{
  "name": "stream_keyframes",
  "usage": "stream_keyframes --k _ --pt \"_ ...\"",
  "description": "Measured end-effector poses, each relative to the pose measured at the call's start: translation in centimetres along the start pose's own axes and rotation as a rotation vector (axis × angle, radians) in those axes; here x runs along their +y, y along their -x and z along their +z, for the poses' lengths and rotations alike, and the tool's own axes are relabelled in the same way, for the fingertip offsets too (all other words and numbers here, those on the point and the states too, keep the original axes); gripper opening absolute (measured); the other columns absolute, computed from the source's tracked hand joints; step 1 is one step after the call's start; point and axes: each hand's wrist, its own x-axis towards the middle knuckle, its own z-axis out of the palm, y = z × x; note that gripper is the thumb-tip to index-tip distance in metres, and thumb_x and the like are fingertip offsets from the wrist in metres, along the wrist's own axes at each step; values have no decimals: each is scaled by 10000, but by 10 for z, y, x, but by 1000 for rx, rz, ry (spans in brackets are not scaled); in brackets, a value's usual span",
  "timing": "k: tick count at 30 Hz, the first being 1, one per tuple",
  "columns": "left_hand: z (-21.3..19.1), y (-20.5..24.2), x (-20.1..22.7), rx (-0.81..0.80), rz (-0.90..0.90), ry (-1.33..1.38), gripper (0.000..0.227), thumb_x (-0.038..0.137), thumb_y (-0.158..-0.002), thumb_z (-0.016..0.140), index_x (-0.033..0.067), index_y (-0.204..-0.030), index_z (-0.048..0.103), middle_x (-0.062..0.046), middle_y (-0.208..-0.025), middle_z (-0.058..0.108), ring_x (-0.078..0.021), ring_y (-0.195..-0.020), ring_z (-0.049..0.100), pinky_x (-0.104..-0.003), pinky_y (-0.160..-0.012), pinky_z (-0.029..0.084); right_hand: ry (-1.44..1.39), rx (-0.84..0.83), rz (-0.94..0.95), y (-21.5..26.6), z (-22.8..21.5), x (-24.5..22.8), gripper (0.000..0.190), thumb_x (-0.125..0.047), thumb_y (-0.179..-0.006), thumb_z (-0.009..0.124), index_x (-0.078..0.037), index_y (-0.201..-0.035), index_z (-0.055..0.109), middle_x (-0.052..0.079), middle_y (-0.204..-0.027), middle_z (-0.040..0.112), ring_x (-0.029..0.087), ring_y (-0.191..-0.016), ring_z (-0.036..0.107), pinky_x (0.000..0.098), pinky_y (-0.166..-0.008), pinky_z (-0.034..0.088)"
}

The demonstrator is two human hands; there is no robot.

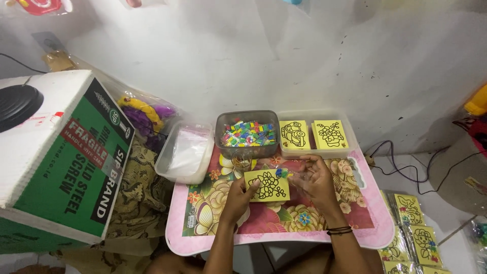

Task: The person picks up toy cards from a table, places them into small plastic bags, and then organizes the packaged cards in rows on the floor.

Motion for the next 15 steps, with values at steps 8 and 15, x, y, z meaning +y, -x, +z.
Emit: stream_keyframes --k 8,15 --pt "4 5 17 -16 -16 15 245 229 -1023 654 56 -849 649 -9 -662 569 -122 -637 503 -290 -632 454 140 -132 17 1 16 -29 535 -45 -675 929 -12 -1155 695 152 -998 657 189 -788 647 298 -617 586" --pt "0 0 6 -11 -13 0 265 265 -1020 661 89 -825 621 16 -636 528 -105 -613 465 -276 -609 422 107 -335 195 6 22 -47 449 -52 -723 885 17 -1151 766 154 -994 746 251 -872 704 387 -767 604"
